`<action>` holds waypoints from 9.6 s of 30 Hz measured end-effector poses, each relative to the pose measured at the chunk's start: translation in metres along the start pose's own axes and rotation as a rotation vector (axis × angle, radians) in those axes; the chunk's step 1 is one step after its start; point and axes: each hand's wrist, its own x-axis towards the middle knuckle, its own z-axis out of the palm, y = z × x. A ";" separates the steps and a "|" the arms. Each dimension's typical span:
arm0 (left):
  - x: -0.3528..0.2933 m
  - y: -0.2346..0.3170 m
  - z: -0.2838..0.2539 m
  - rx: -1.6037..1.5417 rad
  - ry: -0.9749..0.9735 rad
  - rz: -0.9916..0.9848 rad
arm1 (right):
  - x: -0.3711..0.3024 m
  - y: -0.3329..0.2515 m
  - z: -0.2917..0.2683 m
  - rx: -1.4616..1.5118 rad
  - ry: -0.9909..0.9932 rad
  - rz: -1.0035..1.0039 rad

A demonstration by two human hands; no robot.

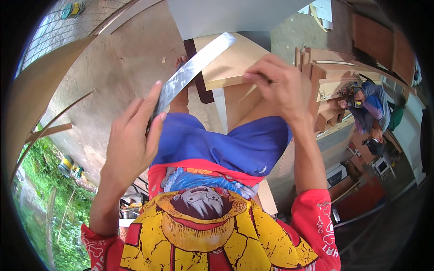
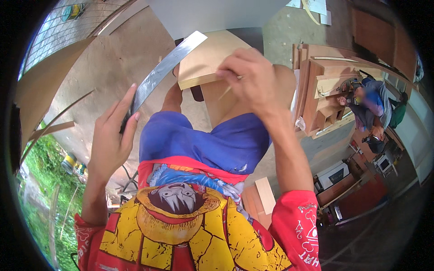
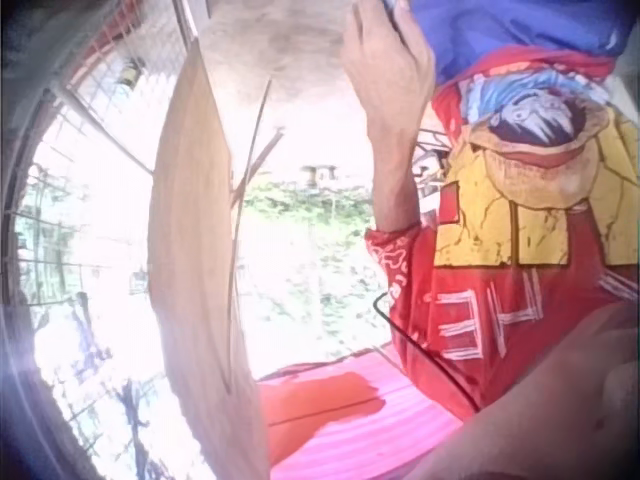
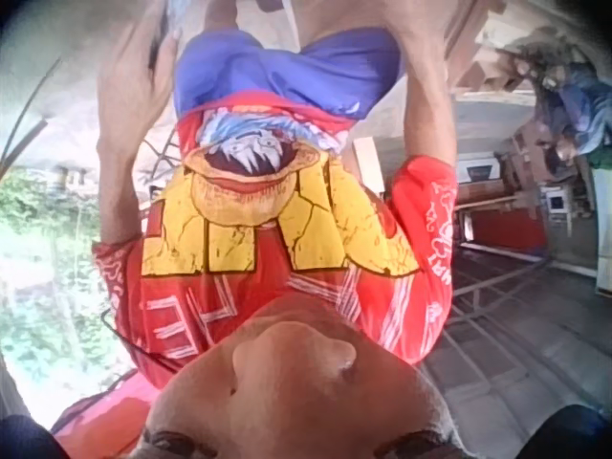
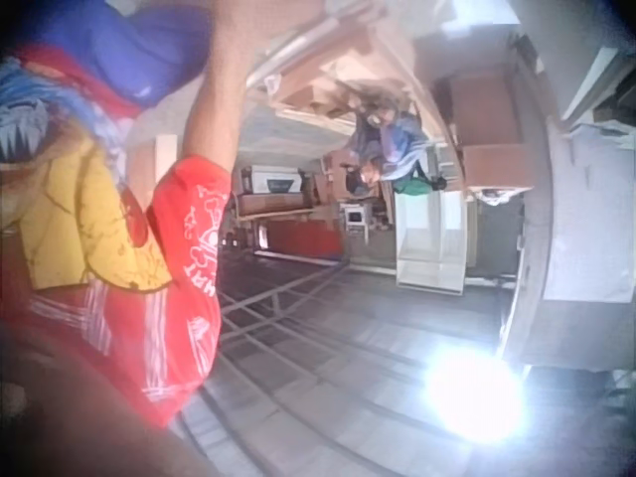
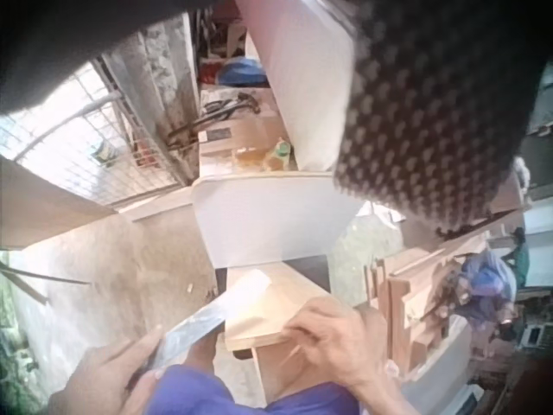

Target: The person measures and marks a wooden panel using a metal ruler and pencil, then hammers nails into the panel to attach it to a larger furniture piece. The person repeatedly checks alignment and adjusts the panel during assembly.

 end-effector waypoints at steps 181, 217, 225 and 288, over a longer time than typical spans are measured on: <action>0.122 -0.084 0.047 -0.787 -0.311 -0.247 | -0.446 -0.060 0.183 0.083 0.650 1.448; 0.163 -0.058 0.083 -0.159 0.032 0.193 | -0.467 -0.032 0.269 0.117 0.709 1.434; 0.169 -0.042 0.113 0.047 0.074 0.431 | -0.459 -0.058 0.280 0.150 0.699 1.492; 0.256 -0.044 0.139 0.112 0.345 0.664 | -0.265 -0.007 0.018 0.382 0.401 0.617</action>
